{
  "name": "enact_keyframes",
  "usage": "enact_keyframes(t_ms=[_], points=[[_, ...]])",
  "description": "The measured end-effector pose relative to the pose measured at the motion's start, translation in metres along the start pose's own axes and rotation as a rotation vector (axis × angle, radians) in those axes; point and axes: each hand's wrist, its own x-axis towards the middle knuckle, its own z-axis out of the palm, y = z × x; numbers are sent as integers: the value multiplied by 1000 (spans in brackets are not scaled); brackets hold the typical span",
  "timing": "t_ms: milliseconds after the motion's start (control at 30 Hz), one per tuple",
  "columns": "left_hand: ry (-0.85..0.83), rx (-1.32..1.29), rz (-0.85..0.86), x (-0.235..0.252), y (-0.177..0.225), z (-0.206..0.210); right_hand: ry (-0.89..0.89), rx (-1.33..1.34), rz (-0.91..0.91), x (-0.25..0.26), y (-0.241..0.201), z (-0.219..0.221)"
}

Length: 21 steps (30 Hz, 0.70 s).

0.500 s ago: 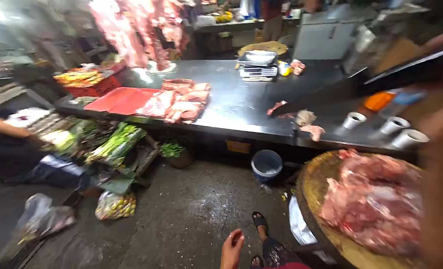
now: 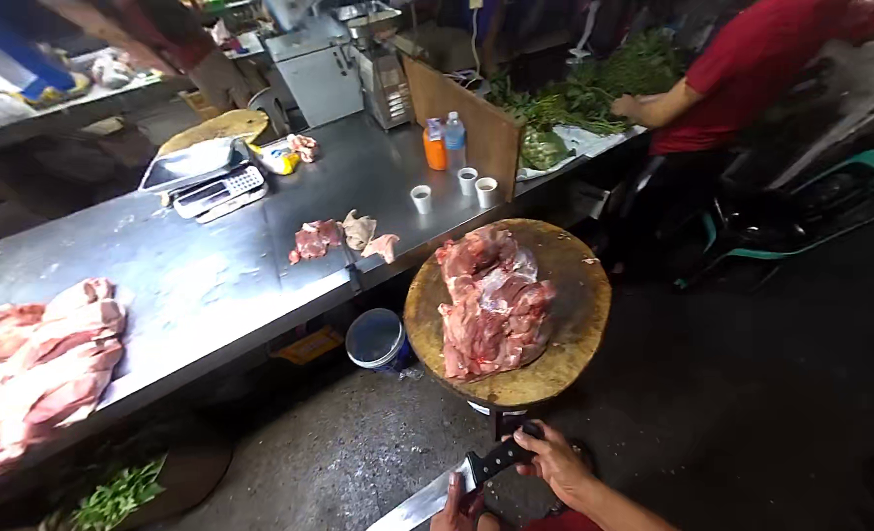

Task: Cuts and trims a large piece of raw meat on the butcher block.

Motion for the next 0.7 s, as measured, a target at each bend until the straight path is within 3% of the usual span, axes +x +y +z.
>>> enact_keyframes(t_ms=[67, 200, 300, 433, 567, 633, 700], points=[[-13, 171, -45, -3, -16, 29, -102, -192, 9, -3, -14, -61], [-110, 479, -141, -1, -61, 105, -332, -837, -140, 4, -40, -180], [-220, 619, -200, 4, -112, 173, -325, -1109, -212, 5, -63, -235], [-357, 681, -173, -3, -153, 254, -89, -1195, -295, -6, -101, -260], [-544, 657, -64, 7, -148, 292, -15, -1139, -505, 13, -144, -294], [-473, 664, 30, 25, -138, 289, -39, -1164, -557, 31, -167, -303], [-282, 704, 122, 47, -116, 283, -54, -1229, -539, 46, -200, -300]])
